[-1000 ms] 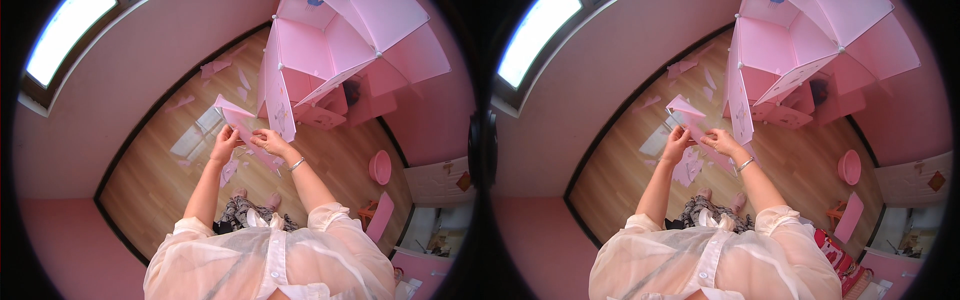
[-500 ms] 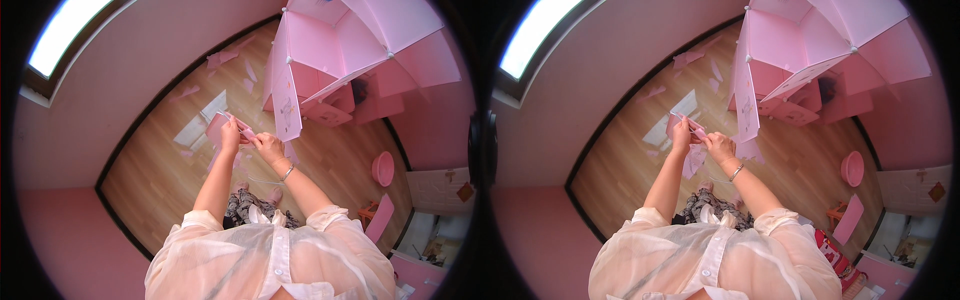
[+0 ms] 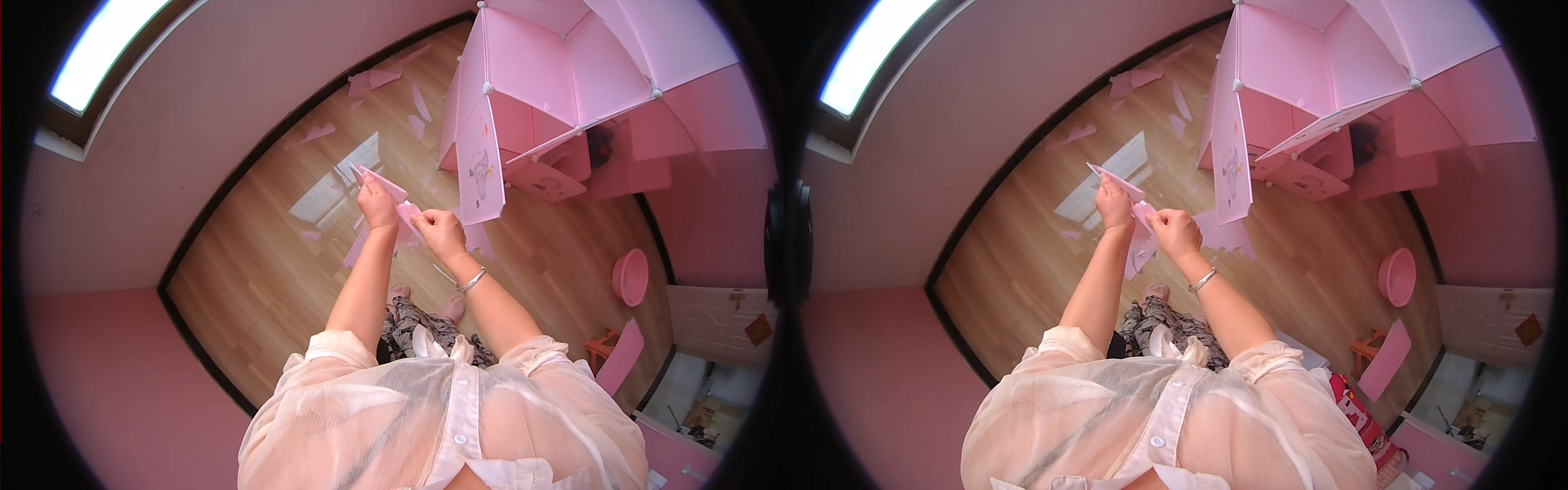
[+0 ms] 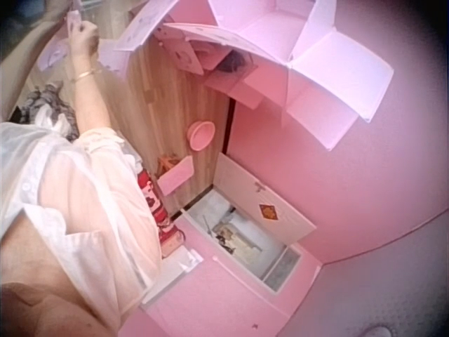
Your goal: The person disassembles a pink modular plastic storage cabinet by pulling the panels out of the plastic connectors and detaching a support frame, placing the pieces on the floor and bed.
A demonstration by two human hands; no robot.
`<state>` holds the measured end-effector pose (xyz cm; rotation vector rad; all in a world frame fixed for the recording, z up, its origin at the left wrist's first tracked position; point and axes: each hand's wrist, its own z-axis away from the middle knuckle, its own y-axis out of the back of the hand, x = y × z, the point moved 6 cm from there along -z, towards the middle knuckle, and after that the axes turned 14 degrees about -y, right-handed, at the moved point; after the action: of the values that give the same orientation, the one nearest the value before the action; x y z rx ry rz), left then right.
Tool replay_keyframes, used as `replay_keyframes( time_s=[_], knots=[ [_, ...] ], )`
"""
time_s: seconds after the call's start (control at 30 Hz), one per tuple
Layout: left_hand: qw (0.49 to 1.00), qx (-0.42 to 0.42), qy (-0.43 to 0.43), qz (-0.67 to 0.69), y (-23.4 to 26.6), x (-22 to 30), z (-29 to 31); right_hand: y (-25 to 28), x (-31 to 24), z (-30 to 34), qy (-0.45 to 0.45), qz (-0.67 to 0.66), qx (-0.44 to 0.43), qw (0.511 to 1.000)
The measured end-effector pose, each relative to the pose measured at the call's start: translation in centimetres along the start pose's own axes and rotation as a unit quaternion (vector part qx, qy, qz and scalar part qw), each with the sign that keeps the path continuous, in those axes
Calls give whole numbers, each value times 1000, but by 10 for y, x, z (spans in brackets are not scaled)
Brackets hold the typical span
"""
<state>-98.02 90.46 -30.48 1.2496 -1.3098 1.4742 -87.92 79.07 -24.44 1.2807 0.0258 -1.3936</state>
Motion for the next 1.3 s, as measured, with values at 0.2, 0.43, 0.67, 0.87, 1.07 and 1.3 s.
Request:
replay_keyframes(
  time_s=[0.2, 0.43, 0.67, 0.87, 1.07, 1.3],
  knots=[
    [997, -47, 6, 62, -13, 36, 12, -14, 22, -24, -24, -106, -91, 990],
    [979, -74, -9, 190, -12, 50, 12, -20, 22, -24, -153, -174, -305, 924],
    [970, -36, 62, 232, -6, 63, 1, 17, 5, -14, 9, -126, -165, 978],
    [947, 83, 154, 268, 9, 48, -8, 45, -20, 50, 260, 250, 7, 933],
    [916, 153, 209, 305, 12, 46, -14, 68, -4, 55, 261, 345, 157, 888],
    [932, -65, 210, 288, -8, 54, -15, 84, 4, 47, 295, 347, 98, 885]
  ],
)
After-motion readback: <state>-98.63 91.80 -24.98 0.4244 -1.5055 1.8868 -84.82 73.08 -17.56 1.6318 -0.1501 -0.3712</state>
